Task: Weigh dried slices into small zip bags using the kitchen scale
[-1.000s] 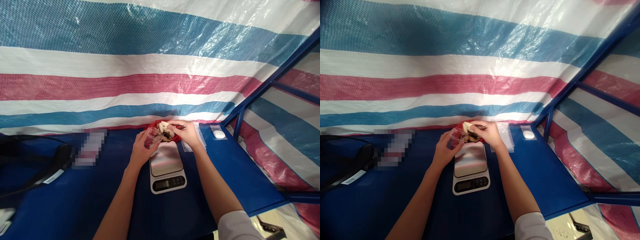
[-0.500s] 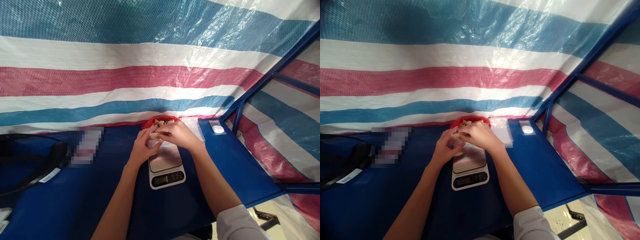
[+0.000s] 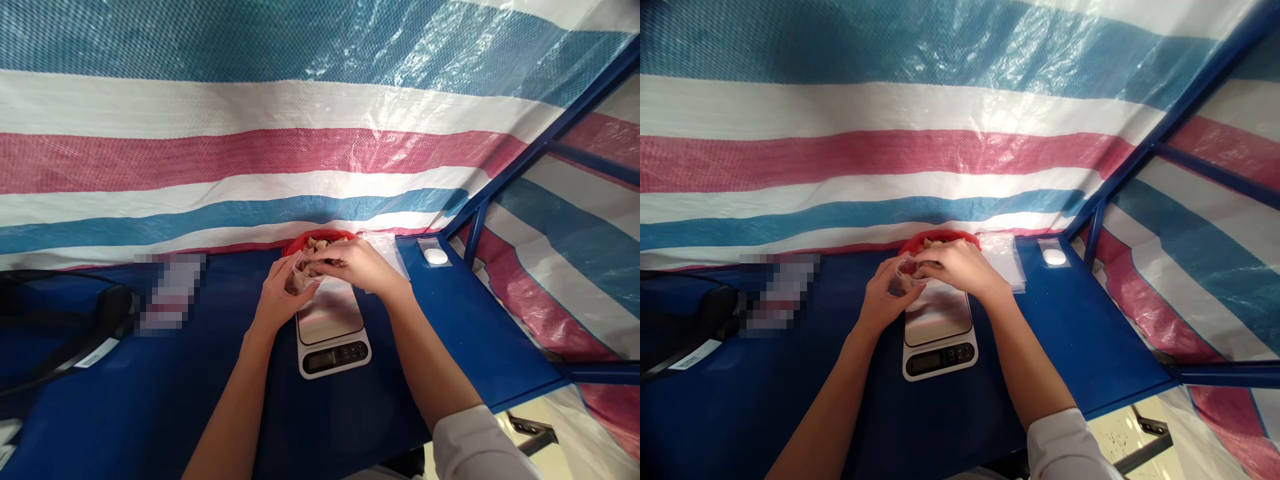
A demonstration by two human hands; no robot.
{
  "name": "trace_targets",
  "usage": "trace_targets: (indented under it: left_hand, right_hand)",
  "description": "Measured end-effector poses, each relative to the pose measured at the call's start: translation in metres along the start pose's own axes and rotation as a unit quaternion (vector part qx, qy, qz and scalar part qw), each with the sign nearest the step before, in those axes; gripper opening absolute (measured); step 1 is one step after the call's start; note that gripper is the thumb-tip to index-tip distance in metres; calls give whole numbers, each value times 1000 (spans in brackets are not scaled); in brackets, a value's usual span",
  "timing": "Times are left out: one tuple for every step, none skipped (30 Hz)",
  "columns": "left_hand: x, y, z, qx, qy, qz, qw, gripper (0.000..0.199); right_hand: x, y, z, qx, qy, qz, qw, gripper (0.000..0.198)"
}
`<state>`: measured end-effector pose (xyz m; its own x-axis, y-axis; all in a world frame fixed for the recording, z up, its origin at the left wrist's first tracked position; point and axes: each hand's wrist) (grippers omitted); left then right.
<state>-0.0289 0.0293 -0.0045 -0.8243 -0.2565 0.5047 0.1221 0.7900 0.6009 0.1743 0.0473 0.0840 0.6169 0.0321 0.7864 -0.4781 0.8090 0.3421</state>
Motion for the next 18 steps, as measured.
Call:
trace_targets:
  left_hand:
    - [2,1,1,12,-3,-9,1000,56]
    - [4,1,1,25,-7,-18,1000,55]
    - [7,2,2,39,-10,-28,999,55]
    - [9,3,3,53,-13,-38,998,55]
    - [11,4,4,65,-13,-47,997,55]
    - [14,5,5,74,-12,-53,996,55]
    - [15,6,6,82,-10,-57,995,56]
    - [16,7,7,85,-6,-58,995,57]
    - [16,8,8,85,-2,-58,995,57]
    - [15,9,9,83,0,-55,995,57]
    - [14,9,10,79,2,-53,995,56]
    - [12,10,11,74,3,-50,996,55]
    - [11,9,11,68,2,-47,997,54]
    - [9,9,11,62,1,-43,997,52]
    - [7,8,12,58,-1,-39,998,52]
    - [6,8,12,55,-1,-36,998,52]
    - [5,7,12,54,-1,-34,998,52]
    - [4,6,12,55,-1,-32,998,53]
  right_hand:
    - [2,-1,-6,7,13,8,1000,20]
    - [5,-2,-13,3,18,4,1000,21]
    - [6,-3,-20,-11,11,2,1000,22]
    - [7,-4,-27,-28,2,-6,1000,22]
    - [8,-5,-33,-40,-8,-6,999,23]
    - [7,-6,-37,-47,-20,0,999,23]
    - [6,-6,-41,-50,-32,7,998,23]
    - [4,-6,-43,-52,-46,16,997,23]
    - [2,-5,-44,-56,-63,24,996,24]
    - [-1,-4,-43,-61,-81,28,994,25]
    - [-4,-3,-42,-69,-102,33,992,26]
    - [-7,-2,-40,-77,-124,37,989,28]
    - [-10,0,-39,-81,-144,45,985,30]
    - [-13,1,-37,-84,-162,56,982,34]
    - [-16,2,-36,-86,-176,68,978,38]
    - [-19,3,-35,-87,-188,79,975,40]
    - [-22,4,-35,-88,-197,87,973,41]
    - [-25,5,-35,-90,-203,91,971,40]
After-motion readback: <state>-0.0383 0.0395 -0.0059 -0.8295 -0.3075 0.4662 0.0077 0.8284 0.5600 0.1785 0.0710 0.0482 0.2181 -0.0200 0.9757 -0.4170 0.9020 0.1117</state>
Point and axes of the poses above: each hand's wrist, its own y-axis towards the middle knuckle, its own x-axis out of the back of the hand, z = x × y
